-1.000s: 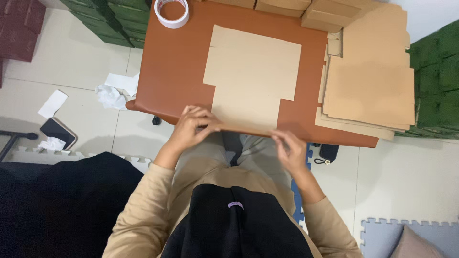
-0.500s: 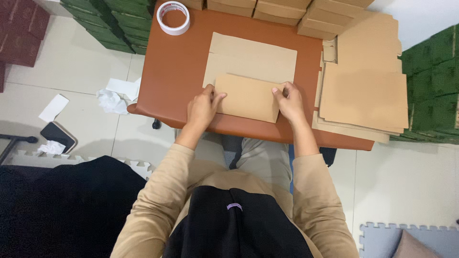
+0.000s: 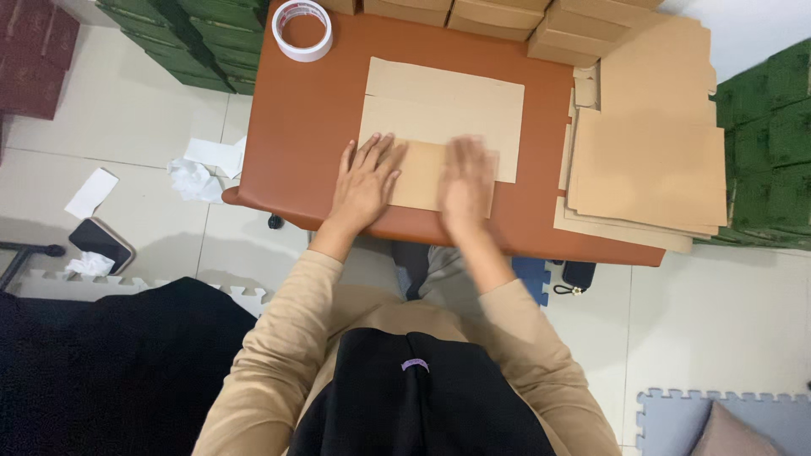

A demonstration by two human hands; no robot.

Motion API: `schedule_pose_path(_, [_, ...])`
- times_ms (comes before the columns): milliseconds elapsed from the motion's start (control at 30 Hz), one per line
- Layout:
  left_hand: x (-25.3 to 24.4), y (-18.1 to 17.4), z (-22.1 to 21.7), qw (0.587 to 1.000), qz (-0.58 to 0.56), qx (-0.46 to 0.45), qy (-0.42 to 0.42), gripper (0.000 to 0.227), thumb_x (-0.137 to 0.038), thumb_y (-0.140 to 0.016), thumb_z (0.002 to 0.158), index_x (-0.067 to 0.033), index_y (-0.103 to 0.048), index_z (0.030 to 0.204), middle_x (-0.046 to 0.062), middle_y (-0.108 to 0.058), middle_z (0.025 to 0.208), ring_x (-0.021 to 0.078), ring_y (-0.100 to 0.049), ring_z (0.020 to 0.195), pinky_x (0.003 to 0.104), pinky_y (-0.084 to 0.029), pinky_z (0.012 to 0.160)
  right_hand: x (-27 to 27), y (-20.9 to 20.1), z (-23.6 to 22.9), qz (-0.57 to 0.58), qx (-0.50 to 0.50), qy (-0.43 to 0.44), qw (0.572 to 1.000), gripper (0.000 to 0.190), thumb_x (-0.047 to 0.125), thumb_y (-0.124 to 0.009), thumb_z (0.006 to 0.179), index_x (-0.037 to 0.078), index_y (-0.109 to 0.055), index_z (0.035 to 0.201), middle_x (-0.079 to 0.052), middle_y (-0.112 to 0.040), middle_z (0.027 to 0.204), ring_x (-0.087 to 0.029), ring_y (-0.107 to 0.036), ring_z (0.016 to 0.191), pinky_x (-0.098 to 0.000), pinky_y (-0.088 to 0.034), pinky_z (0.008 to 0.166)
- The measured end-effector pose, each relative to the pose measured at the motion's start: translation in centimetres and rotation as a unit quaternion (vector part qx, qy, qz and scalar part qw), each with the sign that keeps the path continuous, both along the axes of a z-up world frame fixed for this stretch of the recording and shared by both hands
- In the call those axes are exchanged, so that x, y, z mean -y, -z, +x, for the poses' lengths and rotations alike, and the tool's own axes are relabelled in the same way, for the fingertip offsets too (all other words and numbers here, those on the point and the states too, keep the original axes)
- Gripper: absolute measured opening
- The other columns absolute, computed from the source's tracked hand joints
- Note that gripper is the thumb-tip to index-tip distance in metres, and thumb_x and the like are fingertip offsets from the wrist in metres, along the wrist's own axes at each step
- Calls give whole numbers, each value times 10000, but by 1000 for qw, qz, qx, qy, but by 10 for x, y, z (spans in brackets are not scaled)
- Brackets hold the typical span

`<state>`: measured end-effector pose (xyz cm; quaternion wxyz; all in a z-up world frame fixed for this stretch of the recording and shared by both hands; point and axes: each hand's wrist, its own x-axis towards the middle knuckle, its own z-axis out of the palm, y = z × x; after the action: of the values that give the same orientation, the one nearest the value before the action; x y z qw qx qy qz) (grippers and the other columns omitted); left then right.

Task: The person assembles a flat cardboard box by folding the side flaps and tucking the tabs into the corresponding slots. They then fold the top flaps to close the box and place the finished product on a stack of similar boxes.

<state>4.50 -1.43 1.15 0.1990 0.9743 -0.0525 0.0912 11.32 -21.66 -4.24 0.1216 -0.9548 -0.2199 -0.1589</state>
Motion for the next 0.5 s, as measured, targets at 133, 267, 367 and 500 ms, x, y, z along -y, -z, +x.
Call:
schedule_pose_path(133, [-2, 9, 1, 1000, 11, -9, -5, 499, -283, -409, 1069, -176, -395, 1556, 62, -447, 1551, 228, -333, 1480, 502, -132, 1231, -62, -19, -31, -14, -24, -59, 998, 421, 273, -570, 1011, -4, -644, 1320, -232, -499, 1496, -361, -321, 1480, -539, -195, 1203])
schedule_pose_path(267, [-2, 2, 2, 1000, 25, -9, -2, 557, -237, -480, 1009, -126, -411, 1551, 75, -444, 1557, 243, -320, 1491, 505, -133, 1234, -67, -37, -43, 18, -117, -97, 988, 598, 219, -435, 1023, -18, -313, 1558, -232, -278, 1638, -335, -184, 1548, -507, -107, 1249])
schedule_pose_path(367, [0, 2, 1, 1000, 21, -1, -7, 524, -229, -422, 1040, -131, -408, 1555, 70, -456, 1546, 240, -327, 1489, 499, -139, 1231, -52, -46, -46, -1, -137, -101, 985, 650, 299, -428, 1029, 15, -262, 1590, -214, -235, 1662, -316, -146, 1562, -508, -79, 1252])
schedule_pose_path(500, [-1, 2, 4, 1000, 16, -6, -7, 514, -253, -379, 1067, -164, -385, 1573, 36, -446, 1555, 226, -325, 1492, 485, -149, 1229, -26, -50, -42, -13, -190, -96, 977, 672, 371, -359, 1052, 40, -194, 1613, -193, -161, 1684, -312, -81, 1569, -526, -1, 1246])
